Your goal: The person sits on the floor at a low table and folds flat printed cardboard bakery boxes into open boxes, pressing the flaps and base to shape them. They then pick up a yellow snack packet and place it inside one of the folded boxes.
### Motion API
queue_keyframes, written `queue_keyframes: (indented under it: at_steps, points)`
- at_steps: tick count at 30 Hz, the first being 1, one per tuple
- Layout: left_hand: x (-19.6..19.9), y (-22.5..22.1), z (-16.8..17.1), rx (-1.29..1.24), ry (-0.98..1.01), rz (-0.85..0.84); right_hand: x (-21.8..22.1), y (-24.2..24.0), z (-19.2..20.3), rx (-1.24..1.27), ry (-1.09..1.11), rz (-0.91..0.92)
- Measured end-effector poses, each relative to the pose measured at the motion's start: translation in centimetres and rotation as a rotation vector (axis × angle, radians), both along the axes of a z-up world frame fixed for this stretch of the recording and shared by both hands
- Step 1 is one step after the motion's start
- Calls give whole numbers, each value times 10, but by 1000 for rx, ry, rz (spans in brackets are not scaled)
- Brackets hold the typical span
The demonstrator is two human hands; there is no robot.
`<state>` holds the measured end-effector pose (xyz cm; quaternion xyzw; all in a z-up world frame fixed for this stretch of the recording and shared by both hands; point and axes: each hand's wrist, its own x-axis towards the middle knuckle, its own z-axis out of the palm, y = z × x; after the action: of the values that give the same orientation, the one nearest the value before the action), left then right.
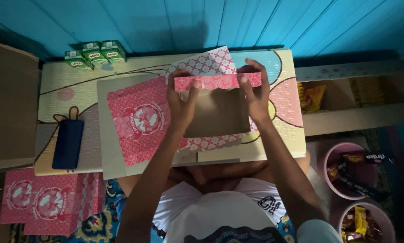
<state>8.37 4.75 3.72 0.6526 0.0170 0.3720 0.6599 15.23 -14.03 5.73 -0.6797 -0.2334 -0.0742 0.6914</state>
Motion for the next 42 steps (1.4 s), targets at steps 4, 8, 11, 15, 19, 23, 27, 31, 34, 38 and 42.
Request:
queue_keyframes:
  at_steps: [4, 8, 11, 15, 19, 23, 27, 31, 34, 38, 42]
  points:
    - [-9, 15, 8, 67, 87, -21, 3, -16, 7, -40, 7, 103]
    - [-20, 35, 11, 230, 171, -186, 18, -38, 3, -178, 16, 246]
    - [-33, 49, 11, 343, 288, -187, 21, -51, 6, -311, -19, 279]
    - [-44, 63, -8, 148, 475, -237, 19, -64, 9, -482, 102, 219]
    - [-43, 77, -41, 144, 532, -293, 26, -76, -17, -659, 152, 202]
    - [-47, 67, -2, -100, 691, -316, 24, -75, -31, -519, 337, 242]
    - [-48, 68, 0, -94, 734, -284, 23, -71, -33, -412, 423, 263]
    - [-48, 63, -3, 260, 658, -192, 24, -71, -33, -375, 425, 262]
    - [-48, 65, 6, -320, 653, -398, 26, -70, -31, -372, 424, 286]
    - [-35, 70, -22, 208, 788, -215, 31, -73, -29, -456, 385, 302]
    - [-38, 79, -17, 239, 668, -296, 32, -76, -26, -504, 332, 310]
